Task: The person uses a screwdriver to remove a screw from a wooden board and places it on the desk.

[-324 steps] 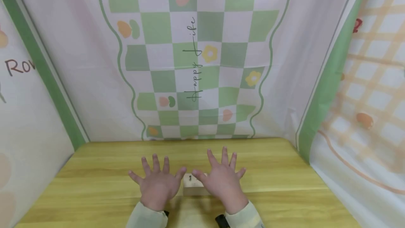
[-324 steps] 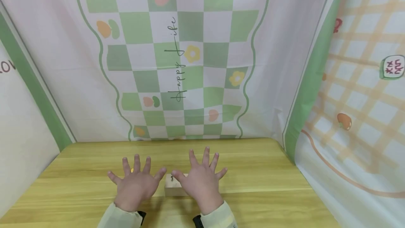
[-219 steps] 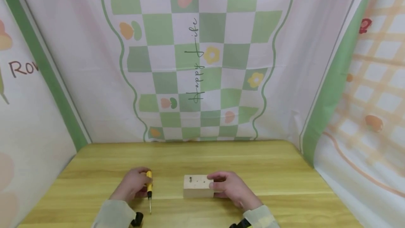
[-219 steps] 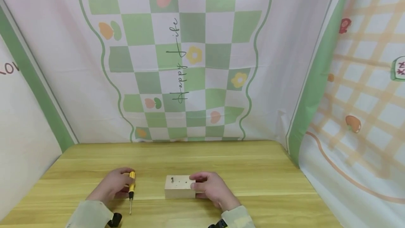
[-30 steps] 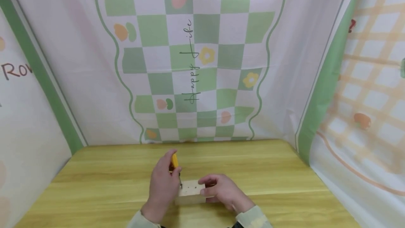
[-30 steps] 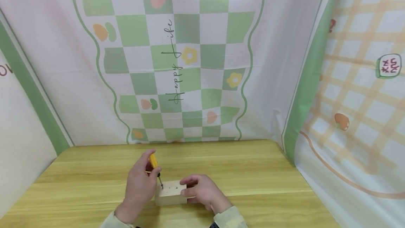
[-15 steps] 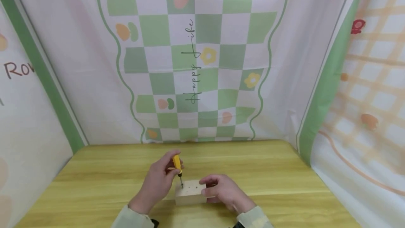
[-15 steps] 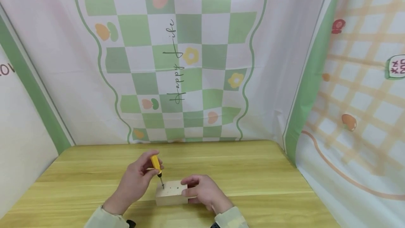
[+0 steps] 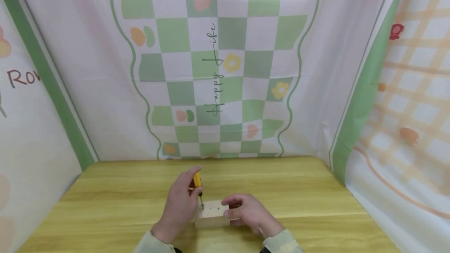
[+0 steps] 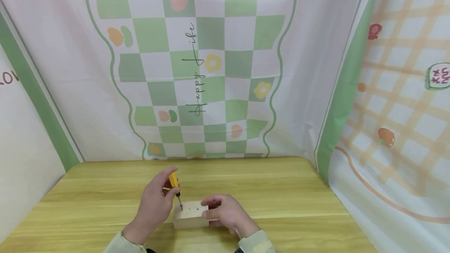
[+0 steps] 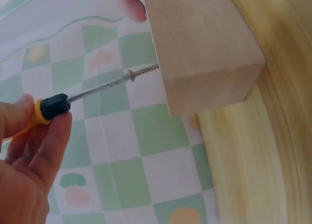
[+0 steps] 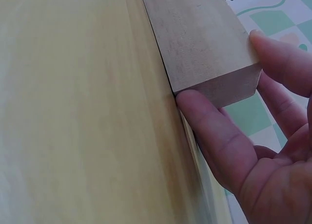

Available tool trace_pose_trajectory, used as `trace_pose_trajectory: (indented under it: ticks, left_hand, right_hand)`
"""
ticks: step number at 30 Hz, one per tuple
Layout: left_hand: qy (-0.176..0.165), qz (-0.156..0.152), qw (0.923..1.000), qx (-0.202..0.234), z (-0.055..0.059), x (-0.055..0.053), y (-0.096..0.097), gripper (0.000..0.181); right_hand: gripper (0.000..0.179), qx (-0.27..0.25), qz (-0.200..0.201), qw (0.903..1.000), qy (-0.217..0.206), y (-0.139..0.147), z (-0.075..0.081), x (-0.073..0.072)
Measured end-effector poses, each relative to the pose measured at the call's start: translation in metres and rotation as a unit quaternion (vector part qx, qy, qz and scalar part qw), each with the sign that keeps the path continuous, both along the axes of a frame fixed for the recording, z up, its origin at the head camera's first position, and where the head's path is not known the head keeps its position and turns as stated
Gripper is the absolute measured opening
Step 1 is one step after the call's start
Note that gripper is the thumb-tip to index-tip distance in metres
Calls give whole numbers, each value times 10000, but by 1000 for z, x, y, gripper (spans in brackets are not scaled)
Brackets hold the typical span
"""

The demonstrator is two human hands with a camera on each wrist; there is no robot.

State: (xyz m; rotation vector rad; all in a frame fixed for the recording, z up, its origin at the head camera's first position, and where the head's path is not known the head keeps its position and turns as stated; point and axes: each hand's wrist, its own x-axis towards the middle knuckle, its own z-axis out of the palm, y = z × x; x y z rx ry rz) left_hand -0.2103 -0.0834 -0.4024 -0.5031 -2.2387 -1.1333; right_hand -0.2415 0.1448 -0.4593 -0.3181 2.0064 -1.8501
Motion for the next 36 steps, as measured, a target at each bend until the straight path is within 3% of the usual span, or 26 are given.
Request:
trace_pose_trajectory:
  ticks: [4,7,11,15,17,19,22,29,36]
  left_hand:
    - [195,274,9994,-104,-3,0,4,59]
    - [176,252,9994,-150,-3,1,3,58]
    - [-160,-411,9990,-87,1,0,-5,58]
    - [-791,-1244,9890,148,8,-3,-16,57]
    - [-977,-1468,9840,245,10,-3,-19,55]
    - [-934,-1512,9839,195,11,-4,-21,56]
    - [-707,-1504,9861,18,12,-4,-21,60]
    - [-392,-1159,9912,-499,12,-8,-17,62]
    - [43,-341,9965,-764,8,-7,-7,67]
  right_hand:
    - [35,7,28,10000,-23,0,-1,0]
    - [36,23,40,10000,-46,0,-1,0]
    - [36,14,39,9999,-93,-1,-1,0]
    - [34,12,10,9998,-181,-1,-1,0]
    - [34,14,4,9998,-215,-1,0,0]
    - [34,4,16,9997,-232,-1,0,0]
    - [34,-19,27,9998,-218,-1,1,0]
    - [33,-52,14,9999,-139,-1,2,-1]
    - [34,-46,11,9999,-154,0,2,0]
